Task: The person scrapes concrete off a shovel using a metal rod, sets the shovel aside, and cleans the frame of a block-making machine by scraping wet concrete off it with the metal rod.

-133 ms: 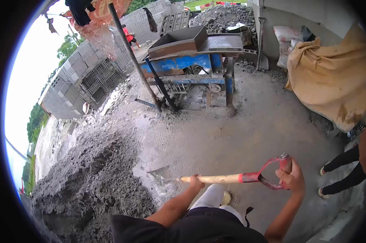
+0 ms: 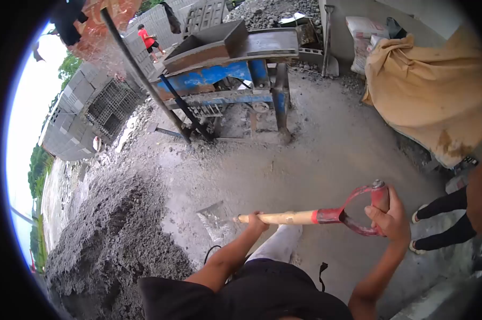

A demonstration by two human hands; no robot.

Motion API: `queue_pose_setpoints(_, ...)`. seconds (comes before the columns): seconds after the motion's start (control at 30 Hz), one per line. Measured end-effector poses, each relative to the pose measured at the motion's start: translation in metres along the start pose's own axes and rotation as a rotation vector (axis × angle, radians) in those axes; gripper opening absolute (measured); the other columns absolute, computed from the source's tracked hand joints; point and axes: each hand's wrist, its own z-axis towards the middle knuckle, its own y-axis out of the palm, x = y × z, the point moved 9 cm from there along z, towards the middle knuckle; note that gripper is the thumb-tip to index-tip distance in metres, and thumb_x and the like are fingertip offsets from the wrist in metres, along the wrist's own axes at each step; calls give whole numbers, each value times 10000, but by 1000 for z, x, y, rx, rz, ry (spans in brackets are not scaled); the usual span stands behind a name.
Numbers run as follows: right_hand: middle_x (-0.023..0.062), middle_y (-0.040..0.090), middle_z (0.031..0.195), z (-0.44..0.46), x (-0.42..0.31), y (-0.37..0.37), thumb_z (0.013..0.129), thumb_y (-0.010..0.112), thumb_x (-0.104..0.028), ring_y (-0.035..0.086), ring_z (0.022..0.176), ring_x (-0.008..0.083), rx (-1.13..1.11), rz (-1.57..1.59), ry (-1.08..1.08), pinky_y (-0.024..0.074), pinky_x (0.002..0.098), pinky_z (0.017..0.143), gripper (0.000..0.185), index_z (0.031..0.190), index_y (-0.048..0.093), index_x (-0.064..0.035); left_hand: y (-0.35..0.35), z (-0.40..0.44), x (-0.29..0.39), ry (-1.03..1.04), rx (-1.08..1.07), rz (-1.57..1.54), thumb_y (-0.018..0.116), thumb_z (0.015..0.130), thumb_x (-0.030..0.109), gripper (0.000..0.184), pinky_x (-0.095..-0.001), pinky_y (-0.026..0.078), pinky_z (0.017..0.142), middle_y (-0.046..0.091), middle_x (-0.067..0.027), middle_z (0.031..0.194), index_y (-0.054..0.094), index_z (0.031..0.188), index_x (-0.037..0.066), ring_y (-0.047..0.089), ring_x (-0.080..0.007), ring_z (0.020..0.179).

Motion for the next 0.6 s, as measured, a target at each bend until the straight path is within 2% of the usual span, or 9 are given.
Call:
queue_pose_setpoints(0.03,32,486,627,20,11,-12,693,645,-181,450,422,93,18,1,40,389,242,397,470,1078,433,-17,17,11,-11,-60,119,-56,465,767,227,109,-342,449,665,507,-8,670,458,767,118,507,-178,649)
queue_pose_setpoints(0.17,27,481,627,130,56,-87,705,616,-152,449,428,89,119,-20,187,386,234,405,440,1076,423,-15,147,87,-81,-174,145,85,482,764,240,135,-330,469,634,547,-5,713,493,791,109,547,-180,654)
queue_pose_setpoints(0.27,39,494,681,211,81,-155,707,590,-126,454,445,88,203,-53,261,387,221,420,430,1084,414,-17,263,142,-134,-269,169,180,495,762,229,139,-351,489,676,565,-31,756,493,802,95,563,-200,696)
queue_pose_setpoints(0.37,54,500,739,269,87,-228,706,569,-107,455,459,89,318,-87,285,387,212,430,429,1093,409,-16,369,131,-190,-343,235,273,511,756,201,162,-387,496,717,562,-60,788,484,853,73,571,-233,699)
queue_pose_setpoints(0.43,61,495,766,292,79,-268,704,563,-104,456,472,89,417,-19,347,387,208,435,429,1094,409,-13,435,146,-235,-408,146,398,521,752,173,199,-411,502,693,557,-96,831,473,895,44,576,-262,704)
queue_pose_setpoints(0.5,59,492,753,310,94,-310,708,562,-108,453,467,89,491,-16,364,389,209,432,437,1103,404,-3,500,138,-266,-330,217,440,531,746,140,227,-415,508,662,549,-137,855,455,915,8,576,-283,722)
queue_pose_setpoints(0.6,63,492,748,360,110,-356,712,562,-112,452,459,92,574,-4,383,393,208,427,453,1116,397,9,594,166,-307,-283,66,499,546,706,117,330,-393,511,624,535,-151,836,429,974,-36,577,-291,706)
